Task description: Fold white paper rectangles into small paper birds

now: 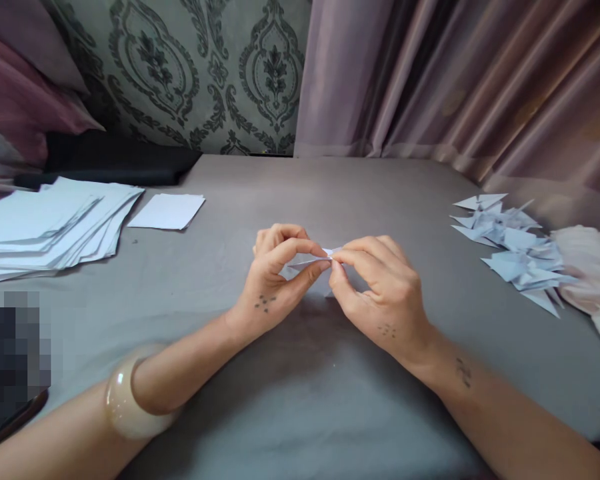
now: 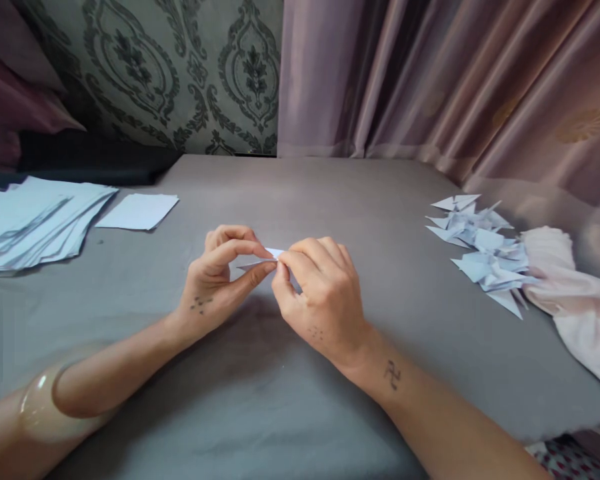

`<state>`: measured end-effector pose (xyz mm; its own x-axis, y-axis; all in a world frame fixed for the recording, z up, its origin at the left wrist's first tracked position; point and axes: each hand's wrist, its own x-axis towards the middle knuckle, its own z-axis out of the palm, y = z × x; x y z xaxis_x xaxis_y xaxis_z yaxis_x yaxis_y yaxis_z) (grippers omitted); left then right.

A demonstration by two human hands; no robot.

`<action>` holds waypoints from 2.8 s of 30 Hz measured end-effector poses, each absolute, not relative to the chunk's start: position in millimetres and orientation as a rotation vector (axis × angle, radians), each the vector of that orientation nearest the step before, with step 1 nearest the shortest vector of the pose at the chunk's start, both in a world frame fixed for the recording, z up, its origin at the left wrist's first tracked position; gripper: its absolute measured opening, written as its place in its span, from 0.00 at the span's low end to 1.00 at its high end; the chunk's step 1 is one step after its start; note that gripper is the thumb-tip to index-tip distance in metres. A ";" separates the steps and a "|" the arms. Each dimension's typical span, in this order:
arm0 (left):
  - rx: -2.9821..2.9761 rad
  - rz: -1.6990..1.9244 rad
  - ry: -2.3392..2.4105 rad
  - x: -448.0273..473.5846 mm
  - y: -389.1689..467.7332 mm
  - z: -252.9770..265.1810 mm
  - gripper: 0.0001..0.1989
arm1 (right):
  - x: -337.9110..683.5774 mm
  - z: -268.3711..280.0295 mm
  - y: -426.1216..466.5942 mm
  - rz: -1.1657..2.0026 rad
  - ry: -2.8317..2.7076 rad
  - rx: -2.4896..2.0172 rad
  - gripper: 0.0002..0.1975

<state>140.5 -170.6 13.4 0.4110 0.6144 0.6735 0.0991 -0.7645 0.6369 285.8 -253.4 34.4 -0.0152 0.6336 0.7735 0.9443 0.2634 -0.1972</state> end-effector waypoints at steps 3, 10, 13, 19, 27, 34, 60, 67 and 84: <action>2.207 1.320 0.575 139.0 -169.4 17.1 0.07 | 288.1 35.8 -252.7 -0.418 -1.710 -1.447 0.05; 2.133 1.220 0.611 138.4 -167.1 18.3 0.03 | 290.6 41.4 -250.4 -0.164 -1.667 -1.416 0.03; 2.079 1.209 0.584 138.8 -166.7 17.1 0.03 | 291.3 44.2 -250.5 0.005 -1.631 -1.431 0.04; 1.873 1.118 0.626 137.9 -165.8 18.3 0.06 | 298.5 44.5 -249.2 0.156 -1.651 -1.453 0.05; 1.743 0.849 0.625 134.3 -155.3 25.4 0.07 | 308.9 46.2 -248.1 0.048 -1.850 -1.372 0.03; 2.137 0.899 0.437 128.4 -149.1 36.1 0.04 | 311.6 47.4 -249.5 0.020 -1.917 -1.375 0.04; 2.405 0.848 0.365 126.3 -149.5 47.5 0.04 | 308.3 46.9 -252.4 -0.089 -1.883 -1.348 0.02; 2.261 0.753 0.320 124.2 -148.3 47.3 0.06 | 307.4 42.9 -254.6 -0.044 -1.750 -1.438 0.07; 2.303 0.861 0.332 124.1 -155.0 45.0 0.04 | 301.9 48.7 -253.7 0.101 -1.776 -1.392 0.03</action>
